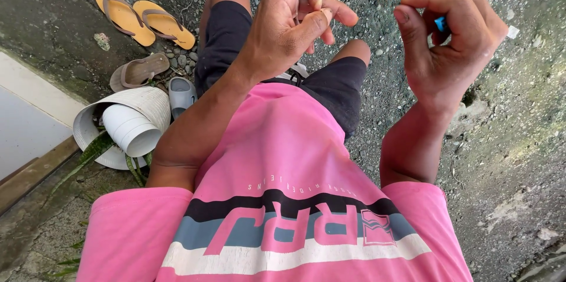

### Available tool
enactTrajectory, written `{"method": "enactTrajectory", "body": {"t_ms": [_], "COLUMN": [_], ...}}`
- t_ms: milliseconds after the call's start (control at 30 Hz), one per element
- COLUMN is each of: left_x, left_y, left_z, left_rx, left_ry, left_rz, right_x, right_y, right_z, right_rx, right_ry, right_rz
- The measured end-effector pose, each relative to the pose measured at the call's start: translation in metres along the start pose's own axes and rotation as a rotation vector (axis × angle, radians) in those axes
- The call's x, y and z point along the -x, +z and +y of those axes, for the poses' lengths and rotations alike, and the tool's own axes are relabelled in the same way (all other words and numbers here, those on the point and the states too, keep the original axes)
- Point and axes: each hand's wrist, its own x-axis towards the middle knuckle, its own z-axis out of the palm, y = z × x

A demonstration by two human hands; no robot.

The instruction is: Repairing a fishing net by threading line through the mesh using a shuttle tool and tying knots.

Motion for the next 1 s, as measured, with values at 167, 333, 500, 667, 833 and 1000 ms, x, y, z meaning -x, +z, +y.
{"method": "enactTrajectory", "body": {"t_ms": [167, 333, 500, 667, 833, 1000], "left_x": [-0.002, -0.002, -0.002, -0.002, 0.0, 0.004], "left_y": [-0.001, -0.002, -0.005, -0.013, -0.015, -0.015], "left_z": [-0.001, -0.001, -0.003, -0.01, -0.003, -0.007], "left_rx": [0.025, 0.026, 0.034, 0.072, 0.023, 0.074], "left_ry": [-0.02, 0.005, 0.03, 0.031, 0.046, 0.054], "left_rz": [0.023, 0.008, -0.02, -0.086, -0.119, -0.033], "right_x": [0.014, 0.033, 0.051, 0.069, 0.078, 0.074], "right_y": [0.001, 0.0, -0.006, 0.022, 0.047, 0.052], "right_z": [0.007, 0.017, 0.011, -0.005, 0.002, 0.009], "right_rx": [-0.02, -0.069, -0.555, -0.79, -1.085, -1.317], "right_ry": [0.031, 0.075, 0.269, 0.495, 0.549, 0.683], "right_rz": [0.001, -0.006, -0.212, -0.1, 0.078, 0.152]}}
